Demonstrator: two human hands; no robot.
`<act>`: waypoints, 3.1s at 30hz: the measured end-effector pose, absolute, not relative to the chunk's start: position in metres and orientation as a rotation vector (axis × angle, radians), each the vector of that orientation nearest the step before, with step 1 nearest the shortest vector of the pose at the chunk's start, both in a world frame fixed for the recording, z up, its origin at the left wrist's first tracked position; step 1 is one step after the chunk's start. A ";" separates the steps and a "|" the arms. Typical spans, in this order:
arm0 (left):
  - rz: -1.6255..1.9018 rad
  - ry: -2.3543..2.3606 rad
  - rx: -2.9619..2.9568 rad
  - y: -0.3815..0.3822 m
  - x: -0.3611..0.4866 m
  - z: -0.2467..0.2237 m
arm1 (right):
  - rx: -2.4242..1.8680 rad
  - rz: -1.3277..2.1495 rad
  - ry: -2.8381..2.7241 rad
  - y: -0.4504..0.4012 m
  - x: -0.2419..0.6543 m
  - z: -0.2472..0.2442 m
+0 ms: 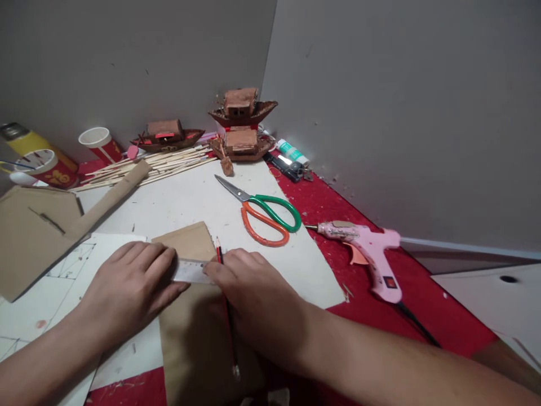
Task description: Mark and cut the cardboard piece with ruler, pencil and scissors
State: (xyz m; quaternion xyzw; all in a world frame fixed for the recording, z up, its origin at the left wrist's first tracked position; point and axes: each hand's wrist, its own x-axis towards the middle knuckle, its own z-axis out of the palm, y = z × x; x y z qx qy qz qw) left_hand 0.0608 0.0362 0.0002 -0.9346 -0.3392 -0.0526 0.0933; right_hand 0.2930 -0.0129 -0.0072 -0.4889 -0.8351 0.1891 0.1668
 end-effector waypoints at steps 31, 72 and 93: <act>-0.311 -0.868 -2.598 -0.026 0.042 -0.033 | -1.127 0.377 -2.380 0.015 0.322 -0.027; -0.390 -1.020 -2.609 -0.034 0.054 -0.046 | -1.069 0.321 -2.429 0.015 0.327 -0.025; -0.288 -0.952 -2.670 -0.031 0.048 -0.040 | -1.066 0.266 -2.468 0.016 0.326 -0.024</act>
